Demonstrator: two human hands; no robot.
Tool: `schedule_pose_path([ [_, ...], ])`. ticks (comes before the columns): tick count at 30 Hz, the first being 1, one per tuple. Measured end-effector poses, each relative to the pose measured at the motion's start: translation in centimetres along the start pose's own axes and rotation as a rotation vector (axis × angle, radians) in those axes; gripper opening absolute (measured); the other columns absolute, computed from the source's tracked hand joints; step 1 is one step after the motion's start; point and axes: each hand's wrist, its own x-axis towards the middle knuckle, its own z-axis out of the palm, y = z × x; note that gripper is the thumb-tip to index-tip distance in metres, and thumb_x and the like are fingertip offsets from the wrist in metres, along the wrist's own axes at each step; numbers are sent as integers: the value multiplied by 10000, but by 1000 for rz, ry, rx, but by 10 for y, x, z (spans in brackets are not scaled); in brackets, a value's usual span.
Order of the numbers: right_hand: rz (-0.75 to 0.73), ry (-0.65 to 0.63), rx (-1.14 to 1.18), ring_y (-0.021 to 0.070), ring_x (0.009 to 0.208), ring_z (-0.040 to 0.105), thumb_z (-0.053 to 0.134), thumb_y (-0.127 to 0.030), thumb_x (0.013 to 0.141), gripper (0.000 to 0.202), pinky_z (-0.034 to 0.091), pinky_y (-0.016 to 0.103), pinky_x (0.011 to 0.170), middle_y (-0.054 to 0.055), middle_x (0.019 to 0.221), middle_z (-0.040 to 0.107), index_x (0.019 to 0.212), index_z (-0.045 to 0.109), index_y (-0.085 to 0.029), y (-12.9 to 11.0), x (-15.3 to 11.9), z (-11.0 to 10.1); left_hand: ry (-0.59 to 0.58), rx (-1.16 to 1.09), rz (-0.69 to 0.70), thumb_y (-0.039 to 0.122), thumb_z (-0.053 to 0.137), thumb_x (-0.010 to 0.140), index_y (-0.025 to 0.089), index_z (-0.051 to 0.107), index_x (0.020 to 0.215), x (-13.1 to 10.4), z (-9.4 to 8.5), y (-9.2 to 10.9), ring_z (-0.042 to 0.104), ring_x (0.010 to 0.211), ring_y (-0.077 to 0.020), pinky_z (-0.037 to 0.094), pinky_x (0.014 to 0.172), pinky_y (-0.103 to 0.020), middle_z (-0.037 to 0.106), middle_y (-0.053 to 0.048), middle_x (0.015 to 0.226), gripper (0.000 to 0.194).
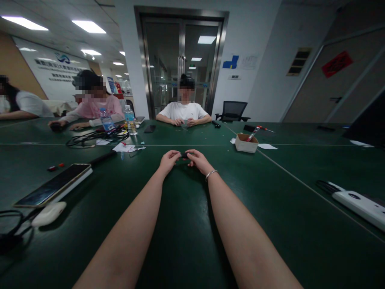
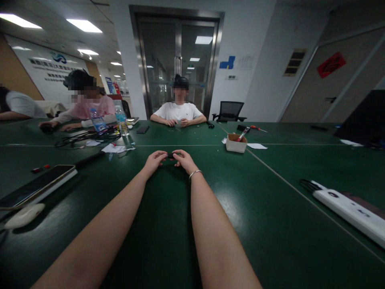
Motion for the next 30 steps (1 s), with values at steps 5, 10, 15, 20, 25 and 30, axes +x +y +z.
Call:
schedule_pose_path([
  [5, 13, 7, -17, 31, 373, 478, 646, -245, 777, 194, 512, 203, 493, -11, 689, 681, 953, 594, -181, -1, -1, 1, 13, 15, -18, 421, 633, 690, 160, 635, 864, 1, 0, -3, 579, 686, -145, 396, 555, -230, 652, -51, 766, 314],
  [10, 9, -5, -17, 23, 369, 471, 637, -244, 784, 204, 507, 196, 501, -8, 707, 688, 971, 588, -180, -1, -1, 1, 8, 18, -17, 397, 621, 711, 159, 633, 906, -1, 0, -1, 587, 703, -152, 415, 566, -239, 658, -64, 806, 308],
  [15, 8, -17, -34, 24, 380, 478, 651, -258, 772, 228, 490, 187, 477, -10, 714, 681, 976, 589, -175, -1, 0, 1, 6, 64, 13, 328, 625, 710, 155, 633, 907, -3, 2, 2, 579, 687, -142, 409, 560, -230, 651, -55, 800, 263],
  [20, 2, -10, -58, 29, 386, 485, 656, -245, 767, 210, 479, 186, 458, -18, 716, 666, 959, 603, -179, -2, -1, 1, -5, 70, -12, 323, 577, 757, 159, 629, 896, -3, 3, 2, 569, 652, -127, 425, 582, -233, 644, -40, 772, 221],
  [25, 6, -1, -70, 28, 383, 481, 635, -215, 780, 186, 472, 180, 450, -23, 705, 657, 960, 600, -181, -3, -1, 2, -12, 71, 16, 305, 534, 791, 153, 629, 911, -1, 3, -2, 562, 651, -124, 433, 594, -232, 630, -40, 750, 216],
  [30, 7, 3, -73, 25, 380, 479, 617, -211, 792, 179, 448, 165, 425, -18, 719, 657, 966, 593, -180, -2, 0, 2, -14, 96, 29, 293, 557, 773, 159, 637, 950, 0, 1, -4, 564, 670, -129, 436, 607, -235, 634, -39, 765, 236],
])
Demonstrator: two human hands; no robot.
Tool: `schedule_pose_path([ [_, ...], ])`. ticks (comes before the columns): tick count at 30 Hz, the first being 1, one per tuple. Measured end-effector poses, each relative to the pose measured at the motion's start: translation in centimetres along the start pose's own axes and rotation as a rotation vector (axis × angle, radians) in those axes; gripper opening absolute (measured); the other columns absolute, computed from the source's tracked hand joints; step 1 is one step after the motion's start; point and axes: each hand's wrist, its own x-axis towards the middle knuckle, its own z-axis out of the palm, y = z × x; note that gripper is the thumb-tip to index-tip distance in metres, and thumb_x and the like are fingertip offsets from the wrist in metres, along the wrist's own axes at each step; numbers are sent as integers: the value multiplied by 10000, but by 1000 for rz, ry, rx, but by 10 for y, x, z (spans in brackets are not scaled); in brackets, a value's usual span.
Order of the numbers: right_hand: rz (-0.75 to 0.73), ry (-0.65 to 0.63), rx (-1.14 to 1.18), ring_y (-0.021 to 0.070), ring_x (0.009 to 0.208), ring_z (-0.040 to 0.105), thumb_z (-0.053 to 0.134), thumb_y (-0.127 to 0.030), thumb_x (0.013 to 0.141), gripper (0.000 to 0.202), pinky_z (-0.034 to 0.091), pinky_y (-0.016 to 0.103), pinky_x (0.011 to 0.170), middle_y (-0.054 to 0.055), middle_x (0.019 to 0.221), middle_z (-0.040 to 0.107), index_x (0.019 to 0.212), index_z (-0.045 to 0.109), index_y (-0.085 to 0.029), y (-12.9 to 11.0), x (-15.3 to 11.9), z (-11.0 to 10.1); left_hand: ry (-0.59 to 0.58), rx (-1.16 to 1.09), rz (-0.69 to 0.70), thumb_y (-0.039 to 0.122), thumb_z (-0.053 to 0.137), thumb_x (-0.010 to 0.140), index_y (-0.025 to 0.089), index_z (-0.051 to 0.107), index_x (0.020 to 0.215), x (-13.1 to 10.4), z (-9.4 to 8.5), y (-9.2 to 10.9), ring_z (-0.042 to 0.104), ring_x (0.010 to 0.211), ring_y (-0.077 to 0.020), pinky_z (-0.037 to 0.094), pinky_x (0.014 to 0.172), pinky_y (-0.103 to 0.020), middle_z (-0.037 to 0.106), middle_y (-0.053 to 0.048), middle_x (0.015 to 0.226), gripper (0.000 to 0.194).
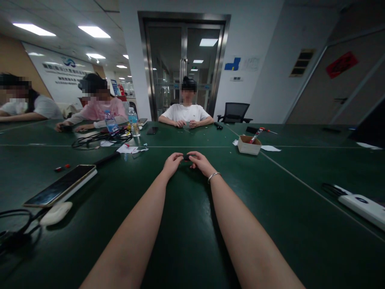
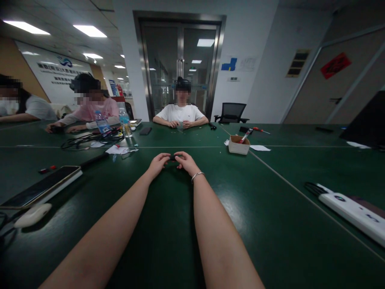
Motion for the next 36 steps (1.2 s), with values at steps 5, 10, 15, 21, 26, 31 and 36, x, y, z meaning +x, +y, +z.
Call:
schedule_pose_path([
  [5, -10, -9, 8, 25, 392, 486, 628, -217, 785, 191, 457, 168, 439, -20, 727, 649, 970, 596, -184, 1, 0, -1, 16, -12, -14, 270, 533, 784, 163, 629, 976, 0, 0, 1, 560, 655, -124, 436, 603, -237, 632, -37, 772, 239],
  [10, -9, -10, 2, 24, 389, 478, 633, -224, 781, 189, 453, 170, 436, -20, 718, 647, 962, 596, -182, 1, 0, 0, 23, 2, -25, 277, 523, 781, 163, 634, 957, 0, 0, 2, 552, 642, -126, 431, 596, -240, 623, -36, 740, 237],
  [15, -8, 0, -4, 29, 389, 484, 635, -227, 778, 194, 446, 168, 432, -27, 697, 642, 962, 592, -183, 0, -1, 0, 16, -14, -51, 291, 508, 774, 160, 631, 958, 1, 0, 1, 534, 611, -123, 405, 553, -228, 606, -27, 700, 257],
  [21, -5, -1, -3, 31, 384, 481, 618, -217, 789, 178, 459, 177, 444, -28, 685, 641, 960, 587, -183, 1, 0, 0, 28, -6, -11, 330, 518, 777, 168, 635, 955, 1, 0, 0, 521, 605, -115, 388, 529, -215, 605, -31, 735, 267],
  [26, -10, -2, 1, 28, 388, 475, 627, -222, 785, 191, 479, 184, 465, -25, 697, 644, 968, 585, -184, 2, 0, 0, 37, 34, -4, 323, 536, 771, 175, 627, 976, 1, -1, -2, 533, 649, -122, 398, 544, -215, 612, -39, 786, 269],
  [31, -6, 1, -10, 26, 392, 478, 631, -231, 786, 191, 471, 177, 451, -22, 712, 644, 965, 587, -184, 1, 0, 1, 9, 29, -23, 336, 526, 779, 174, 623, 979, 0, -1, 0, 529, 643, -119, 396, 548, -209, 611, -38, 760, 275],
  [36, -16, -8, -11, 29, 399, 484, 633, -236, 785, 192, 474, 179, 450, -19, 722, 649, 966, 588, -188, -1, -1, 1, 6, 2, -28, 346, 507, 784, 163, 625, 974, 2, -1, -1, 520, 621, -116, 390, 533, -210, 600, -37, 737, 289],
])
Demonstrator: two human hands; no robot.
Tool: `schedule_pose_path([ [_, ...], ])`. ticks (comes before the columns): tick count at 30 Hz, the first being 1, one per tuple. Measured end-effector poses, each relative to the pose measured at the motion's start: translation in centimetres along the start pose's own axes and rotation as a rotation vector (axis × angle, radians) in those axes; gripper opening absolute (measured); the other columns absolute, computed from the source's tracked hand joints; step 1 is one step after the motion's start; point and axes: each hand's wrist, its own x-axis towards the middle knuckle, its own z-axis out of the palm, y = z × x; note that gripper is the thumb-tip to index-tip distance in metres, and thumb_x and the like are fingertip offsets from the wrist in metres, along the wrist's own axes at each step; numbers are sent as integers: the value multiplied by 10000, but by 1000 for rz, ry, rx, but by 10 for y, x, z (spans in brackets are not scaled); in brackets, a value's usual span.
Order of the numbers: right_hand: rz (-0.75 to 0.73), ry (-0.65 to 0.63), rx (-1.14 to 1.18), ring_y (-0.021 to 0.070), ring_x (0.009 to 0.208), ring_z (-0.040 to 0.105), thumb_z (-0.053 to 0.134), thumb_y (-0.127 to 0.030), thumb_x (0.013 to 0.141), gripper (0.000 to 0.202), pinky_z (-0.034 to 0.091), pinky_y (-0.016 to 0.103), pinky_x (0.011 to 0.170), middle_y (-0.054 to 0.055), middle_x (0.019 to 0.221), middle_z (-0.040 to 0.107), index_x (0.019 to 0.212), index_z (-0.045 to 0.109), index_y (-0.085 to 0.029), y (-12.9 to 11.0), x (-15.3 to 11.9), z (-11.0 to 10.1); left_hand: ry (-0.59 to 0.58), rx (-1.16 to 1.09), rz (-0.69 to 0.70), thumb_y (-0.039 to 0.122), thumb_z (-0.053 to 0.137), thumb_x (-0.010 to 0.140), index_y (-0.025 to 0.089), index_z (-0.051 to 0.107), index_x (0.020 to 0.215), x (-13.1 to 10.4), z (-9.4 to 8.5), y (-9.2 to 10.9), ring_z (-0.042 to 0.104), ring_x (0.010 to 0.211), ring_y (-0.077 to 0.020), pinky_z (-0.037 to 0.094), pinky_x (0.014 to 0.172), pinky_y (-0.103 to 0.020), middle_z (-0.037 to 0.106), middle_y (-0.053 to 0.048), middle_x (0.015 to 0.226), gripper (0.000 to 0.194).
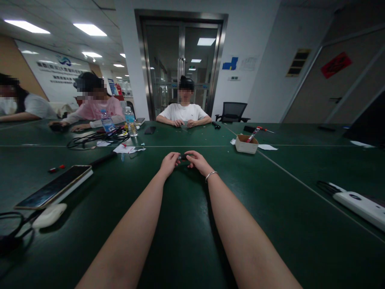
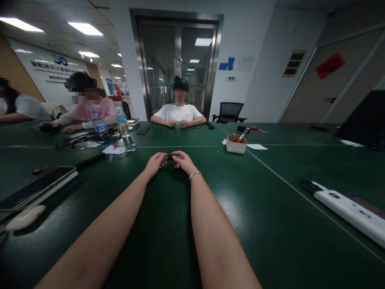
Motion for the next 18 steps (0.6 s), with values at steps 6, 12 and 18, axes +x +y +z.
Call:
schedule_pose_path([
  [6, 9, 2, -10, 33, 395, 487, 633, -239, 784, 192, 464, 177, 435, -27, 689, 637, 962, 586, -185, 0, 0, 0, 5, -5, 8, 350, 518, 775, 161, 633, 952, 1, 0, -1, 506, 575, -109, 382, 510, -210, 598, -30, 700, 283],
  [12, -19, -2, -21, 32, 383, 480, 636, -238, 775, 199, 469, 181, 453, -48, 646, 611, 960, 586, -184, 0, 1, 0, 20, 9, -11, 318, 526, 768, 172, 621, 981, 1, 1, -1, 519, 605, -110, 388, 516, -207, 609, -32, 773, 276],
  [18, -6, -3, -26, 32, 392, 485, 639, -244, 774, 206, 464, 180, 447, -29, 693, 639, 963, 586, -182, 0, 1, -1, 3, 11, 10, 290, 541, 756, 171, 622, 976, 1, 1, 0, 514, 602, -104, 395, 538, -210, 603, -26, 764, 263],
])
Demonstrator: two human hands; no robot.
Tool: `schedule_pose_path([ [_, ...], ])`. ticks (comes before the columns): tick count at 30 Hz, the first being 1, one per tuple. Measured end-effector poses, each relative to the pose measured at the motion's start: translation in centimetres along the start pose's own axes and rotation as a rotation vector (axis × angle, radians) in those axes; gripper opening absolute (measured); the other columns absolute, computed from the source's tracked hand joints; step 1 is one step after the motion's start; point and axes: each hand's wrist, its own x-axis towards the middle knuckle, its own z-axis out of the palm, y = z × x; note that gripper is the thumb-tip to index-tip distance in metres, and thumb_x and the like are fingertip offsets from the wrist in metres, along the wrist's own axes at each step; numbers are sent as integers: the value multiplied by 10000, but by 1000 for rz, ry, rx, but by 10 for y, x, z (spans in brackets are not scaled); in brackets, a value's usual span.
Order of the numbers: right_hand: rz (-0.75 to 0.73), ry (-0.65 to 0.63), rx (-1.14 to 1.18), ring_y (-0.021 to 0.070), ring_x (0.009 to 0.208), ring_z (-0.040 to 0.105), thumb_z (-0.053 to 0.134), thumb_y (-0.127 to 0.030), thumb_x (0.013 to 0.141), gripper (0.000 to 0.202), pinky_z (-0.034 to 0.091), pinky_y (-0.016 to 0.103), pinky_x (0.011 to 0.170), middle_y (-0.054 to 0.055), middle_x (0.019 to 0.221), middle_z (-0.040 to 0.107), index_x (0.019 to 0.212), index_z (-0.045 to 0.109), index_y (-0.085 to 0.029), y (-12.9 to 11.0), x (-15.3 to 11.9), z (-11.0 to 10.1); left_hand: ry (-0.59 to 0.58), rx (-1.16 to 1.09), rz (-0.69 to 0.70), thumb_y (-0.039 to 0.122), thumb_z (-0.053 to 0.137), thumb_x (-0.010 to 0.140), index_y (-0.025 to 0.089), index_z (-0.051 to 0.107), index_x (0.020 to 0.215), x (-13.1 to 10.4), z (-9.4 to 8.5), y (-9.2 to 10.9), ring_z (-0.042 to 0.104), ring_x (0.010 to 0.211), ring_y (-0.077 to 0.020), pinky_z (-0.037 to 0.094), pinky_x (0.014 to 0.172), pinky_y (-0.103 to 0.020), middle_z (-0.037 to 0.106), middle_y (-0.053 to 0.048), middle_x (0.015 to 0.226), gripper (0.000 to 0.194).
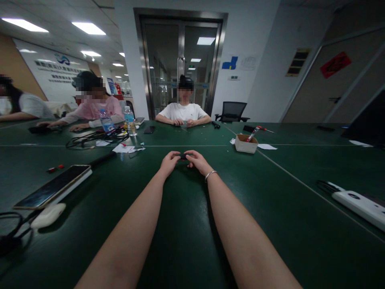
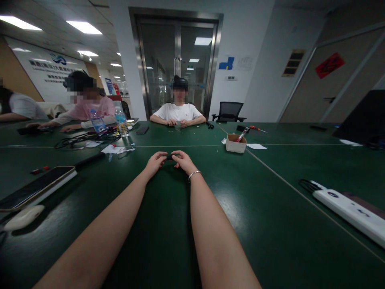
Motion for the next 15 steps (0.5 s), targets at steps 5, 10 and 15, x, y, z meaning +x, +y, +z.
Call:
schedule_pose_path([
  [5, 1, 2, 13, 34, 389, 483, 630, -231, 781, 184, 475, 182, 456, -38, 663, 628, 954, 588, -184, 0, -1, 1, -10, -3, 13, 290, 554, 753, 178, 628, 970, -3, 0, 3, 542, 648, -120, 409, 558, -219, 619, -35, 783, 256],
  [10, 3, 9, 10, 31, 389, 484, 640, -243, 776, 187, 473, 180, 446, -32, 687, 640, 948, 596, -185, 0, 0, 1, -6, -19, -11, 319, 532, 775, 175, 633, 951, -5, 0, 6, 556, 655, -128, 419, 572, -233, 632, -41, 787, 249],
  [15, 17, 4, 8, 34, 389, 486, 635, -252, 783, 195, 478, 183, 451, -13, 712, 671, 960, 588, -183, -1, 0, 0, 5, -11, 53, 254, 605, 715, 168, 639, 941, -4, -1, 3, 595, 750, -156, 467, 687, -282, 648, -51, 821, 245],
])
